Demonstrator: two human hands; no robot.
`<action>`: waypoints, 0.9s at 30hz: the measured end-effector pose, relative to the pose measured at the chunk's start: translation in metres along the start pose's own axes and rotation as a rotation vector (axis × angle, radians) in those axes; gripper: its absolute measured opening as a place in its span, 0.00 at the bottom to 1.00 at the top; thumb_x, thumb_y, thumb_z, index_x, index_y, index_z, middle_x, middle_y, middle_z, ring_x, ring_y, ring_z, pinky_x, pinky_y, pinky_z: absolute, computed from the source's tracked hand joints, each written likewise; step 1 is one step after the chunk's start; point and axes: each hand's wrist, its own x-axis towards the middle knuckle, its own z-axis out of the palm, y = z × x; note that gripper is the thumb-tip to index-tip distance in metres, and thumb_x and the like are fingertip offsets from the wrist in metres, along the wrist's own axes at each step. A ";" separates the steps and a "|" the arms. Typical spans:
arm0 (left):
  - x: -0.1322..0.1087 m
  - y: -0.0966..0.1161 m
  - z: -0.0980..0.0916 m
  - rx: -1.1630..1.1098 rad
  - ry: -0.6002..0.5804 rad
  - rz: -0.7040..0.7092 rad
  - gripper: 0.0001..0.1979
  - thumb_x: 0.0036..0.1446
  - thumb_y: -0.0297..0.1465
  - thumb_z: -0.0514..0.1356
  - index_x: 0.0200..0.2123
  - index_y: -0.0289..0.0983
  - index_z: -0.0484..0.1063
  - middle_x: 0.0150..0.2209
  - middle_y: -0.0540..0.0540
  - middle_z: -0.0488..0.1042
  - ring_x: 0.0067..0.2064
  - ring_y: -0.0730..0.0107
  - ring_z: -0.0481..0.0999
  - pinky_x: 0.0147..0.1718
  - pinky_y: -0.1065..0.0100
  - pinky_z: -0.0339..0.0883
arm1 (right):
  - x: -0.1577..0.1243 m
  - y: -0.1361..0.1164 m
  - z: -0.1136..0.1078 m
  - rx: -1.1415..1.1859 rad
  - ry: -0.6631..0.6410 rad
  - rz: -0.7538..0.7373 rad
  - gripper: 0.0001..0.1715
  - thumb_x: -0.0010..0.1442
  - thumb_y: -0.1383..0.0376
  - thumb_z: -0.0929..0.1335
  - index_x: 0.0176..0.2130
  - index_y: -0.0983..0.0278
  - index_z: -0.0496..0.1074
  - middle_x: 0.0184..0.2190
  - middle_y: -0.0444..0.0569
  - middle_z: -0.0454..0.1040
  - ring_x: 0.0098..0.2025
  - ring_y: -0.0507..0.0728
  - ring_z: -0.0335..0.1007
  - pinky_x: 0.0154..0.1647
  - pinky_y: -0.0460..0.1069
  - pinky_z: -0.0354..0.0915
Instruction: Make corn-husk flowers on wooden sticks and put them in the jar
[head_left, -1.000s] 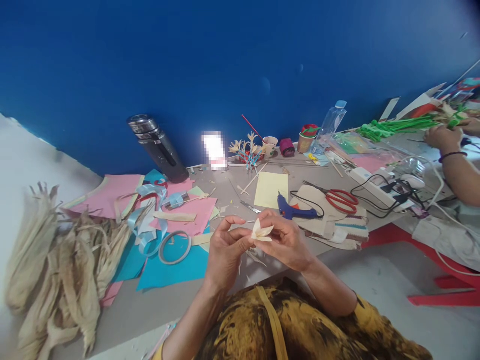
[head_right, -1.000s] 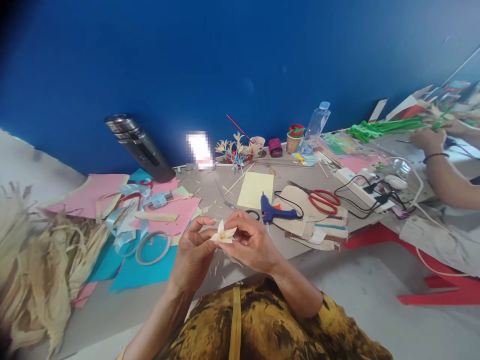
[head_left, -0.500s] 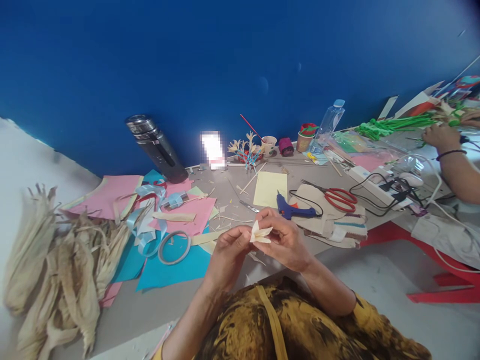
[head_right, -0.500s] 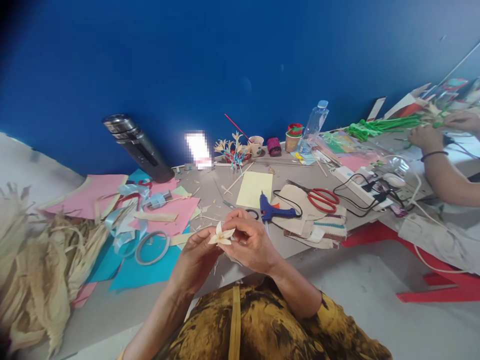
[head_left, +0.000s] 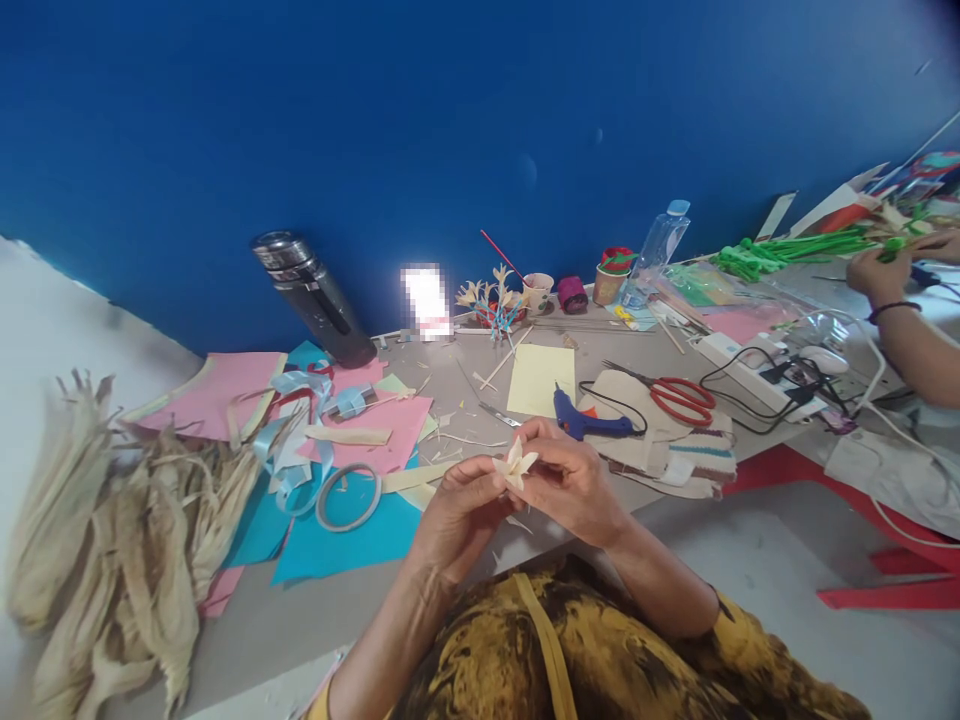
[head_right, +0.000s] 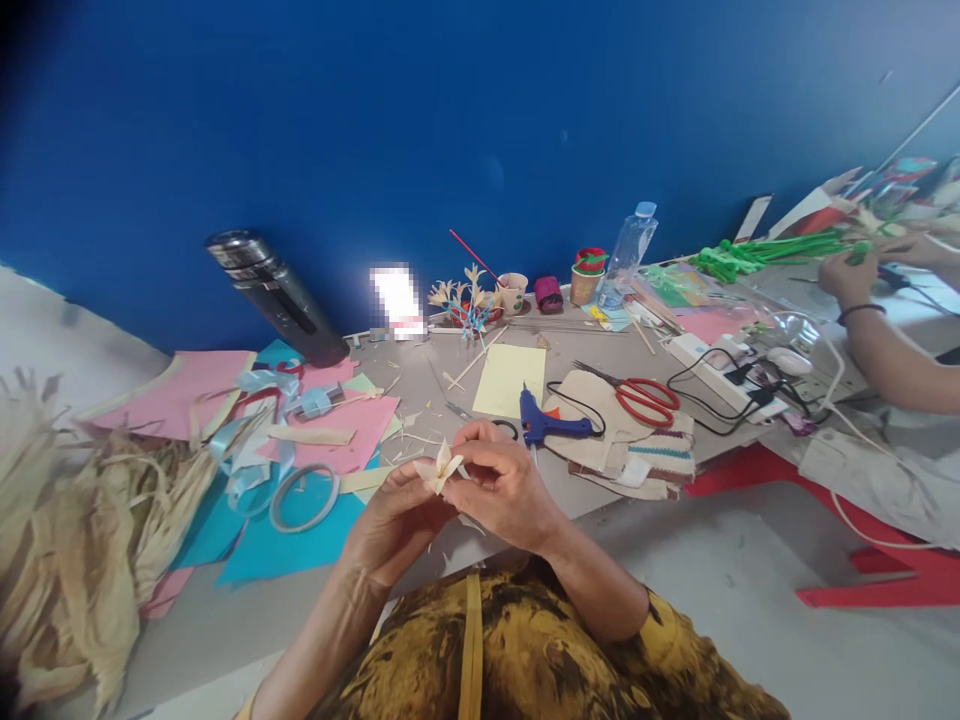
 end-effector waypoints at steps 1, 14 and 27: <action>0.000 0.000 0.000 -0.009 0.004 0.003 0.09 0.39 0.29 0.75 0.26 0.35 0.80 0.29 0.46 0.79 0.30 0.69 0.75 0.36 0.64 0.68 | 0.000 0.000 0.000 -0.001 -0.006 0.000 0.05 0.59 0.65 0.70 0.31 0.63 0.76 0.34 0.50 0.69 0.34 0.54 0.65 0.29 0.47 0.64; 0.005 -0.003 0.006 -0.087 -0.052 0.074 0.10 0.40 0.30 0.72 0.29 0.35 0.79 0.28 0.48 0.74 0.30 0.71 0.71 0.34 0.68 0.67 | -0.001 -0.002 0.002 0.053 -0.008 0.023 0.11 0.57 0.69 0.71 0.42 0.61 0.78 0.38 0.48 0.69 0.25 0.47 0.58 0.24 0.45 0.57; 0.016 0.010 -0.008 -0.177 -0.096 0.250 0.08 0.54 0.30 0.67 0.27 0.35 0.71 0.29 0.51 0.63 0.30 0.74 0.62 0.30 0.69 0.62 | -0.017 0.027 -0.009 -0.020 0.016 0.169 0.08 0.64 0.63 0.68 0.38 0.63 0.77 0.36 0.49 0.71 0.34 0.54 0.65 0.33 0.48 0.61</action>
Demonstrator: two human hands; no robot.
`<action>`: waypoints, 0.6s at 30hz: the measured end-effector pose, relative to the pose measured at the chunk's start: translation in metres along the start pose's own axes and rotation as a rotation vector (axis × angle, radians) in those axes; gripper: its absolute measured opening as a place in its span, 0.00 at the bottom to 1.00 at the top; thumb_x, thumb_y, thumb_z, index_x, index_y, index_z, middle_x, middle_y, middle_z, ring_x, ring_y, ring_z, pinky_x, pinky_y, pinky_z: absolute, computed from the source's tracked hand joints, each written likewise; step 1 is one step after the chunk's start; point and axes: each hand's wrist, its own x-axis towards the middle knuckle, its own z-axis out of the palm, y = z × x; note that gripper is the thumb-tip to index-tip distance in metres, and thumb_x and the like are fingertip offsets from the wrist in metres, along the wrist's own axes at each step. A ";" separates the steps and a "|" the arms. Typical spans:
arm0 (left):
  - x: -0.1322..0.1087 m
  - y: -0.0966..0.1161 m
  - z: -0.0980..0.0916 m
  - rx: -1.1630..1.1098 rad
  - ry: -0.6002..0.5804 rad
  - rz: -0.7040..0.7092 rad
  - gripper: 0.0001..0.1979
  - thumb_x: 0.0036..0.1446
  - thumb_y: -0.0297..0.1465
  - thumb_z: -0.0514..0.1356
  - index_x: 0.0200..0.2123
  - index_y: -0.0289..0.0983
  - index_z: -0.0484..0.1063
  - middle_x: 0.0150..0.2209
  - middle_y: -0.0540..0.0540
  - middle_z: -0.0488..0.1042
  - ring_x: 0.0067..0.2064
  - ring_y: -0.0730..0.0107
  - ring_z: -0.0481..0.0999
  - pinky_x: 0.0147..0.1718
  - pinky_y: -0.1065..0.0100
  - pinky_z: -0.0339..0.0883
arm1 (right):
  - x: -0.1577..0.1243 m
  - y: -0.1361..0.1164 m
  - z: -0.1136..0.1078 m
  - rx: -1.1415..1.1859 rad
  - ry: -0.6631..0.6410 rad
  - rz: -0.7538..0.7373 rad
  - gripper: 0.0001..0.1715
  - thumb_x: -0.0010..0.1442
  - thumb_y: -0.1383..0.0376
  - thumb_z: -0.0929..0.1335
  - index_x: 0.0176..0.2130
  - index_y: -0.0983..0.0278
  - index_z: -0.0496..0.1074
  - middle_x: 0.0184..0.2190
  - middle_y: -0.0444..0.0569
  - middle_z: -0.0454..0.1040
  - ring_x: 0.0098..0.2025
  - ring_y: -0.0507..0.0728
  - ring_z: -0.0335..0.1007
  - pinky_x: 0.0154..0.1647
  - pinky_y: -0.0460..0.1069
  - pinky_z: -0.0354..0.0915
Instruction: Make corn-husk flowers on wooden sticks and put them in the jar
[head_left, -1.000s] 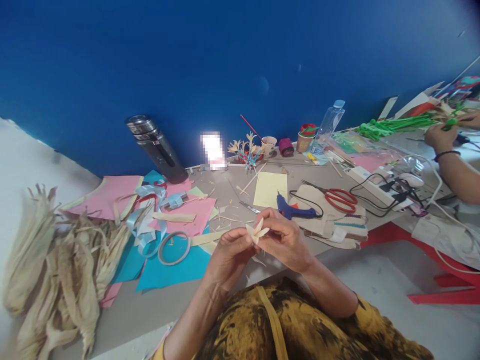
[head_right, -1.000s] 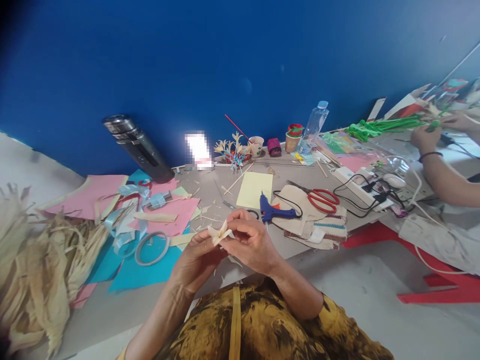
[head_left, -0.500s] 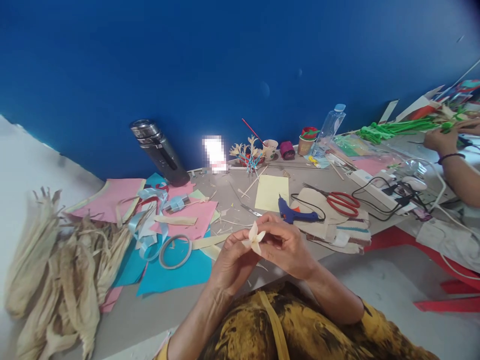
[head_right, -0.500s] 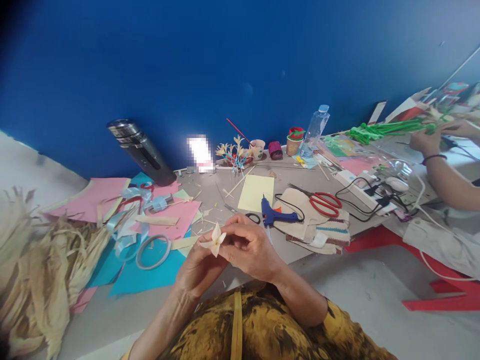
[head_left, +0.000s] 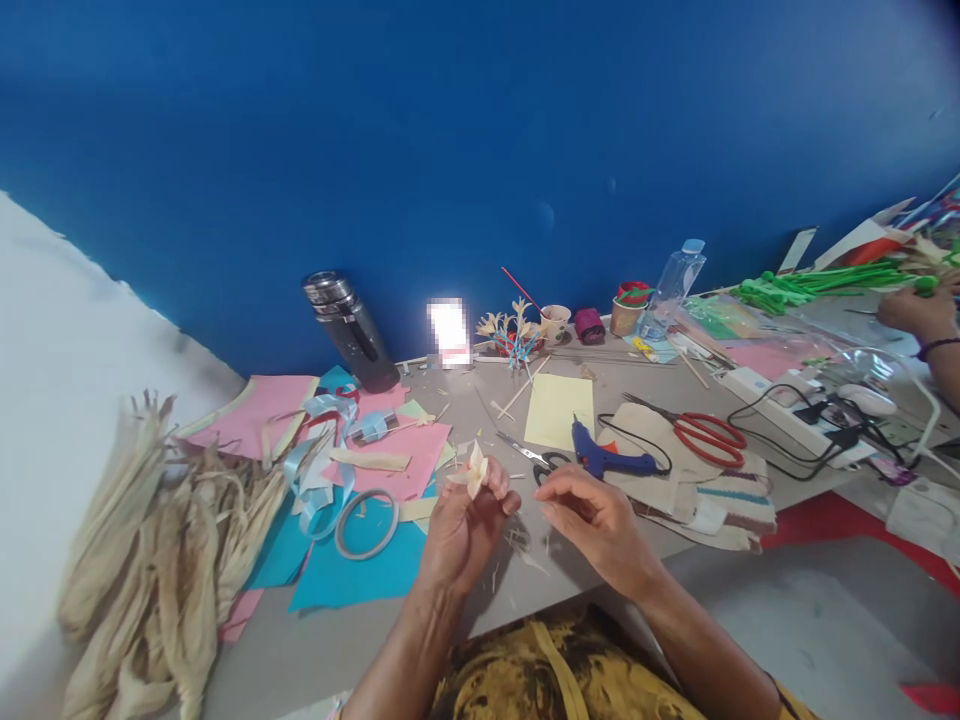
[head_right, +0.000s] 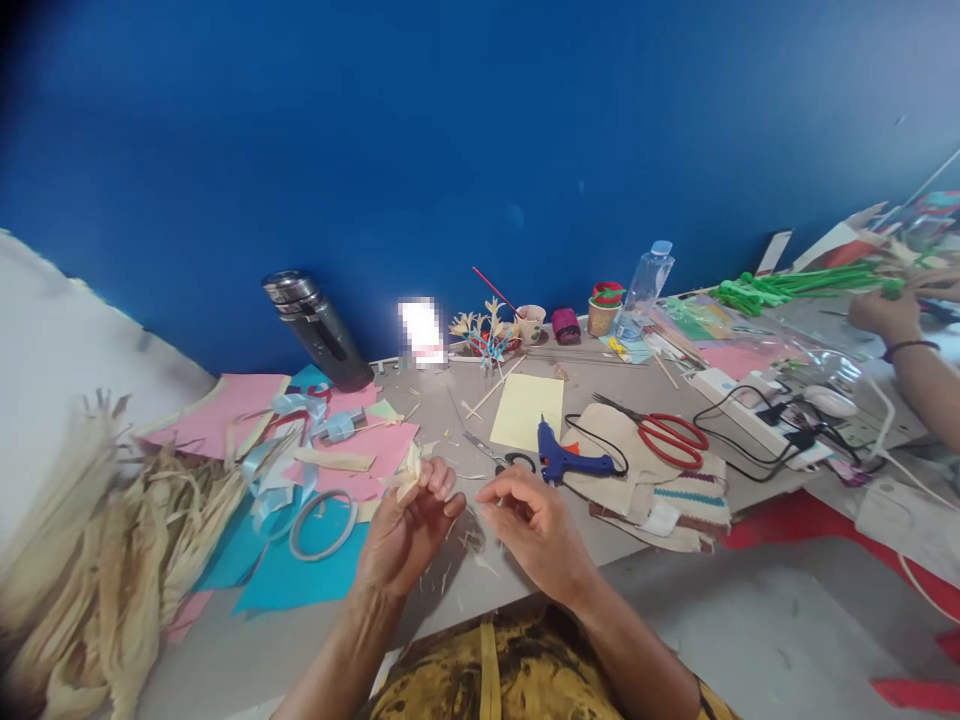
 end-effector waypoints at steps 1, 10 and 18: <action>0.000 -0.001 0.000 -0.055 -0.016 -0.030 0.08 0.55 0.29 0.66 0.27 0.35 0.70 0.30 0.51 0.63 0.31 0.74 0.62 0.30 0.69 0.62 | -0.001 0.001 -0.001 -0.006 -0.004 0.009 0.08 0.64 0.62 0.68 0.37 0.63 0.76 0.36 0.49 0.71 0.34 0.54 0.65 0.33 0.48 0.61; 0.008 0.002 -0.001 -0.323 0.020 -0.114 0.03 0.59 0.24 0.63 0.32 0.33 0.71 0.31 0.52 0.62 0.27 0.79 0.61 0.28 0.72 0.62 | -0.002 0.010 -0.010 -0.063 -0.015 0.069 0.11 0.64 0.60 0.67 0.35 0.63 0.76 0.34 0.48 0.71 0.33 0.54 0.65 0.34 0.48 0.60; 0.014 0.012 0.000 -0.185 0.158 -0.036 0.06 0.52 0.23 0.66 0.27 0.33 0.71 0.30 0.52 0.62 0.25 0.81 0.59 0.25 0.73 0.60 | 0.007 0.007 -0.006 -0.064 -0.038 0.098 0.09 0.61 0.64 0.67 0.33 0.64 0.76 0.30 0.46 0.71 0.31 0.53 0.65 0.32 0.47 0.61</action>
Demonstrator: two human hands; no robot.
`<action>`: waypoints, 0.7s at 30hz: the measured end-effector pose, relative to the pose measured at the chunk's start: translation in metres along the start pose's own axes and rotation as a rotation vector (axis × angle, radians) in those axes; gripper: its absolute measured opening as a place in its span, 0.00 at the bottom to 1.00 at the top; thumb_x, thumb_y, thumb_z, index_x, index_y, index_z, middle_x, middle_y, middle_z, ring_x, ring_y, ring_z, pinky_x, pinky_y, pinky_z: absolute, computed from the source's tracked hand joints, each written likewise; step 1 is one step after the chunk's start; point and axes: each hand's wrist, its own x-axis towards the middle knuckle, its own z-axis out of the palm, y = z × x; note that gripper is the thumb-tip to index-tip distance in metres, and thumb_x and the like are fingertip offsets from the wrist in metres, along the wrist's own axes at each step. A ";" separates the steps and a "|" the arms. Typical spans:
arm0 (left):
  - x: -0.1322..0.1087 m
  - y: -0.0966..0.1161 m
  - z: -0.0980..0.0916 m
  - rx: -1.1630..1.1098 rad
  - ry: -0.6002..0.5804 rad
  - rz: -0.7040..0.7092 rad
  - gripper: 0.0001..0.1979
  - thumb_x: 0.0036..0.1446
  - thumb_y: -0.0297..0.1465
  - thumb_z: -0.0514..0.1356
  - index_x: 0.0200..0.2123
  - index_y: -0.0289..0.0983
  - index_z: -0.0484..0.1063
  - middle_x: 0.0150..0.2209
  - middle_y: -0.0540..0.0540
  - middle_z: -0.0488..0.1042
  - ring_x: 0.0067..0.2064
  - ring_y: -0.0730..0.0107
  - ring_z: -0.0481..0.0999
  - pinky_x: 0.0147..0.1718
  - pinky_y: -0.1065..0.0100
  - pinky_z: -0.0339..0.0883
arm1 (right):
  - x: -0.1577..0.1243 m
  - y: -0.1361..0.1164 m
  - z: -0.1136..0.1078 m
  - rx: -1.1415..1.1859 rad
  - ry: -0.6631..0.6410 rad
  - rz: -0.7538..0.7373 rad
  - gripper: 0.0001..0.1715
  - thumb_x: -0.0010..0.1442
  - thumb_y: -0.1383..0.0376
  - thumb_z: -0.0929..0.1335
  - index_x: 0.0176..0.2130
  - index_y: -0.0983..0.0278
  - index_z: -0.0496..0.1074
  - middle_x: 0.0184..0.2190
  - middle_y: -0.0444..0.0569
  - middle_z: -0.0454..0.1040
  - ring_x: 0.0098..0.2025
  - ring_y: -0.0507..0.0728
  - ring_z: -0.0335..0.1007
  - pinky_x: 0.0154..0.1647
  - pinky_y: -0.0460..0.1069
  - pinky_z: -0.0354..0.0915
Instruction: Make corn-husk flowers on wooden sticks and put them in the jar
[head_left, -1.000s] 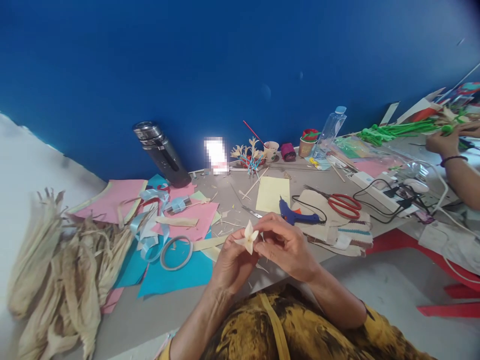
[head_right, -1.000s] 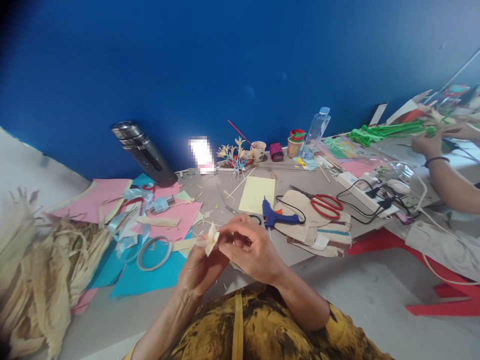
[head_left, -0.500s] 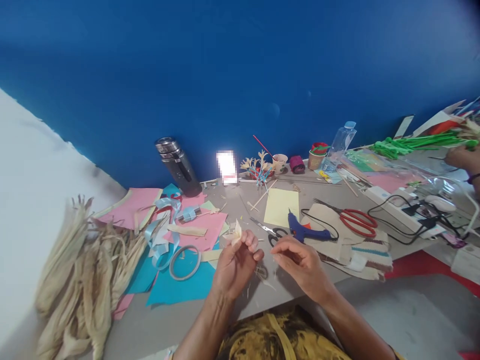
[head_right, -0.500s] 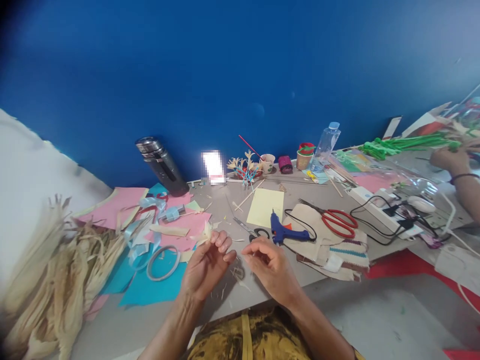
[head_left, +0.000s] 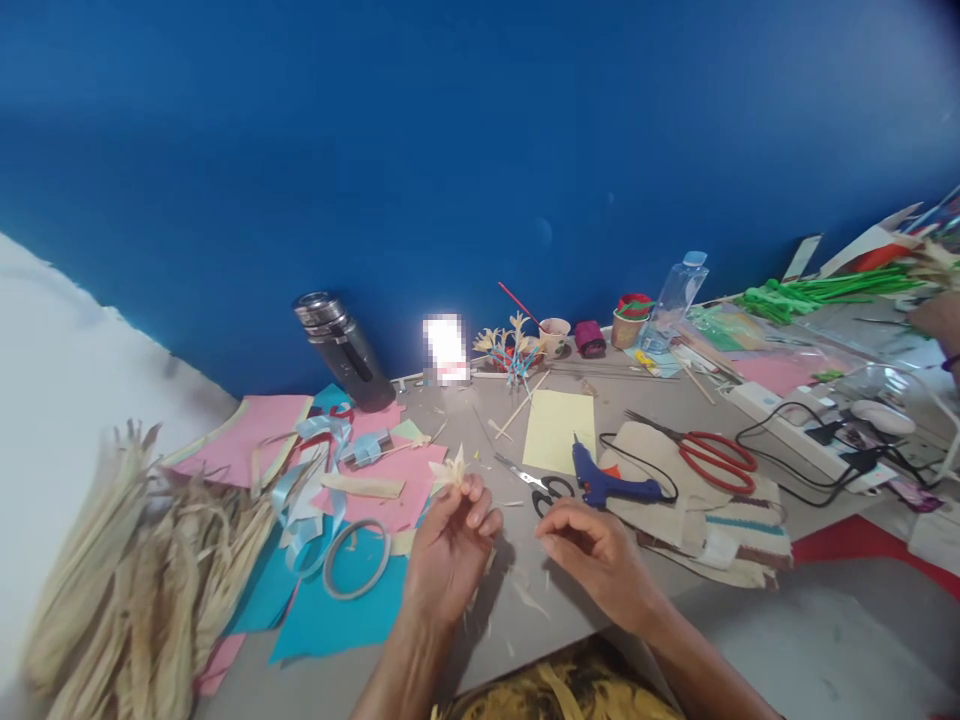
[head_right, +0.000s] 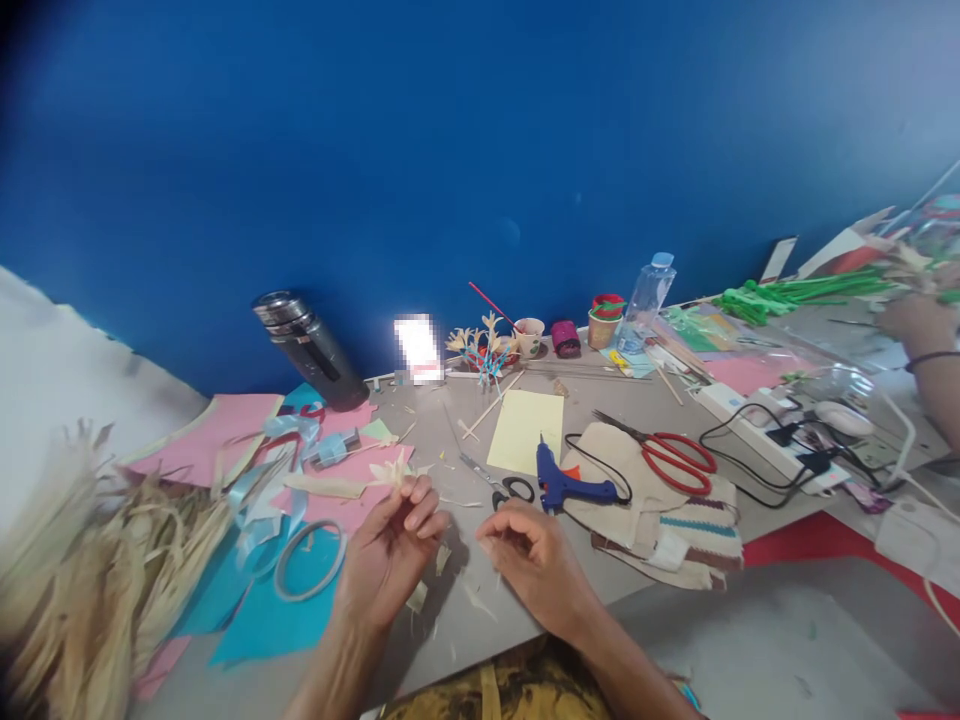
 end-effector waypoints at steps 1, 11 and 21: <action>0.000 0.001 0.000 0.028 0.017 0.023 0.07 0.52 0.24 0.66 0.26 0.33 0.70 0.30 0.51 0.63 0.25 0.80 0.59 0.25 0.73 0.60 | 0.001 0.000 0.001 0.001 -0.004 0.010 0.08 0.60 0.65 0.67 0.33 0.64 0.76 0.29 0.46 0.71 0.30 0.53 0.65 0.32 0.47 0.61; 0.009 -0.011 0.018 0.249 0.038 0.135 0.11 0.49 0.30 0.67 0.21 0.36 0.69 0.27 0.50 0.66 0.25 0.75 0.62 0.25 0.68 0.60 | 0.002 0.011 0.015 0.004 -0.026 0.063 0.07 0.56 0.69 0.67 0.30 0.64 0.77 0.27 0.46 0.73 0.29 0.52 0.66 0.29 0.45 0.60; 0.007 -0.021 0.012 0.230 -0.016 -0.047 0.10 0.48 0.26 0.69 0.22 0.34 0.70 0.19 0.53 0.62 0.24 0.78 0.58 0.26 0.72 0.56 | 0.018 -0.019 0.003 0.046 0.052 -0.053 0.07 0.61 0.65 0.68 0.35 0.64 0.77 0.32 0.48 0.76 0.33 0.53 0.72 0.35 0.47 0.66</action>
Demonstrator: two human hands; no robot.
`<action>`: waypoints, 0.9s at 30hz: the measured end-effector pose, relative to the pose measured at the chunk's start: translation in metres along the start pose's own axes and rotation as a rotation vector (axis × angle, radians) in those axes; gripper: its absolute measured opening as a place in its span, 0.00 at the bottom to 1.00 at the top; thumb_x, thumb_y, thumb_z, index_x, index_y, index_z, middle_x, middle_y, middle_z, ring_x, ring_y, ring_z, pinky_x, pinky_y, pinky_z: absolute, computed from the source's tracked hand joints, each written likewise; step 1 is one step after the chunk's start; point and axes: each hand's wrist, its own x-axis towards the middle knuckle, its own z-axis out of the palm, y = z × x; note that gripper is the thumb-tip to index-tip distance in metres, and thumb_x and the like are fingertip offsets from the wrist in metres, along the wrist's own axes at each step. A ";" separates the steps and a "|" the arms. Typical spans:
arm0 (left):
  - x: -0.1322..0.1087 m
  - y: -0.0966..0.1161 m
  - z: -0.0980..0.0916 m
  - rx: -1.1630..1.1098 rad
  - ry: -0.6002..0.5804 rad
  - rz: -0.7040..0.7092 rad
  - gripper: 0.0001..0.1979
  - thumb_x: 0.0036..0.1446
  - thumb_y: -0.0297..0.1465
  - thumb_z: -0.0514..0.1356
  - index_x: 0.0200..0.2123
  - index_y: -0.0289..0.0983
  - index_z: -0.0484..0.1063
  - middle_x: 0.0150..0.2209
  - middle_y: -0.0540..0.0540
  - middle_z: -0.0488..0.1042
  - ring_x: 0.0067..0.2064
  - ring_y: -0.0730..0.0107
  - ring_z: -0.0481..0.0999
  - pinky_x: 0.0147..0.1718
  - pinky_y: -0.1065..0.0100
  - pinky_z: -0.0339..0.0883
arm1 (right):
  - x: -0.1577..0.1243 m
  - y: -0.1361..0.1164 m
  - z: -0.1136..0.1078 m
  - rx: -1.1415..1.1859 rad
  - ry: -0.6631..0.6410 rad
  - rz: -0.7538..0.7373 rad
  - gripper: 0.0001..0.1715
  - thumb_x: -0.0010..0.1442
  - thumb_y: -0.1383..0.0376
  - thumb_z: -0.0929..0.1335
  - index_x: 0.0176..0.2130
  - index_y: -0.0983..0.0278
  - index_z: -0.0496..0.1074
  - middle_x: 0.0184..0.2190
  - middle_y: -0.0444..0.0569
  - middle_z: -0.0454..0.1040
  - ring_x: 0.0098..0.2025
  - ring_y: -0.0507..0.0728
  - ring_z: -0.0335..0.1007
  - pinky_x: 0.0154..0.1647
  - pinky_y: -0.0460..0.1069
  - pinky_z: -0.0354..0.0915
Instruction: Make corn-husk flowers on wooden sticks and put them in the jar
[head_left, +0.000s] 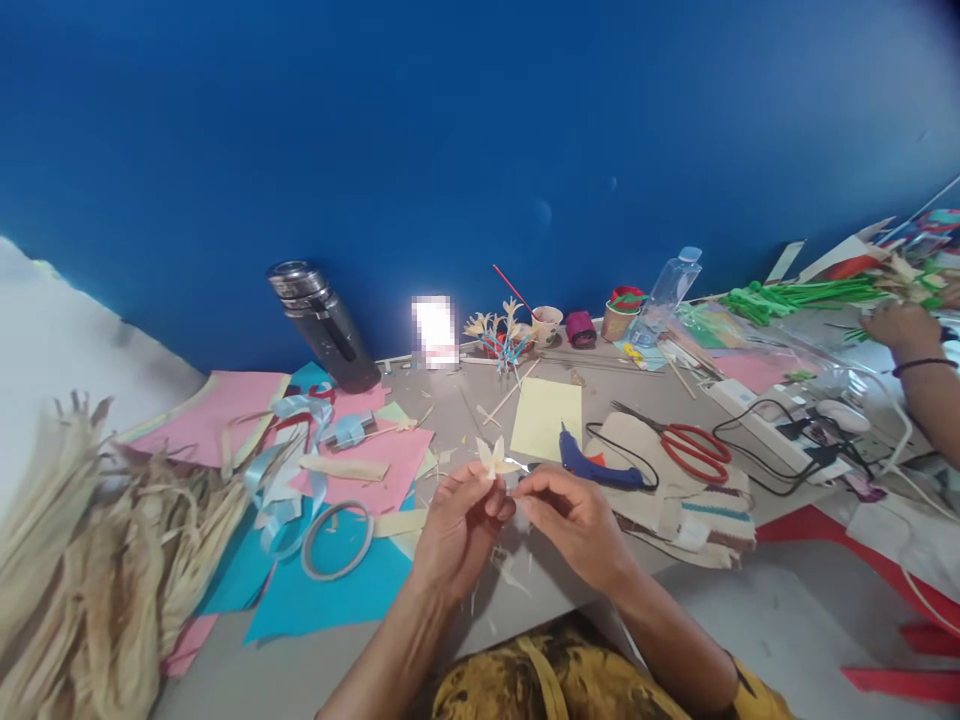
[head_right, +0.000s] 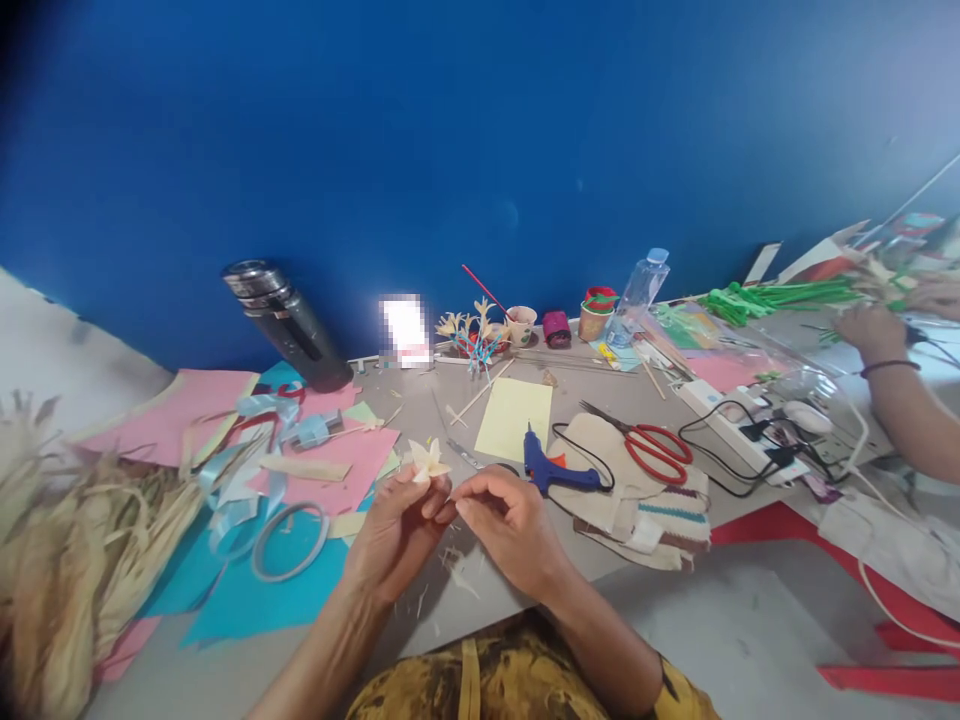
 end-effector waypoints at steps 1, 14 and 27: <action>-0.001 0.000 0.000 -0.003 -0.012 -0.016 0.10 0.48 0.26 0.69 0.22 0.34 0.70 0.19 0.53 0.61 0.24 0.78 0.58 0.26 0.72 0.55 | 0.002 -0.001 0.001 0.030 -0.007 -0.005 0.07 0.62 0.65 0.68 0.36 0.64 0.77 0.33 0.48 0.76 0.33 0.54 0.73 0.36 0.47 0.68; -0.001 -0.002 -0.001 -0.027 0.008 -0.013 0.13 0.42 0.28 0.73 0.22 0.34 0.69 0.23 0.52 0.66 0.23 0.81 0.58 0.26 0.72 0.57 | -0.004 0.000 0.000 -0.035 -0.002 0.018 0.11 0.63 0.61 0.67 0.35 0.64 0.76 0.32 0.50 0.76 0.33 0.55 0.72 0.36 0.48 0.67; -0.007 -0.005 -0.014 0.042 0.132 0.000 0.14 0.44 0.34 0.75 0.27 0.33 0.75 0.32 0.49 0.71 0.27 0.79 0.66 0.26 0.73 0.64 | -0.018 0.007 -0.006 -0.109 -0.029 0.021 0.12 0.64 0.60 0.67 0.36 0.64 0.77 0.31 0.47 0.73 0.31 0.53 0.66 0.31 0.46 0.62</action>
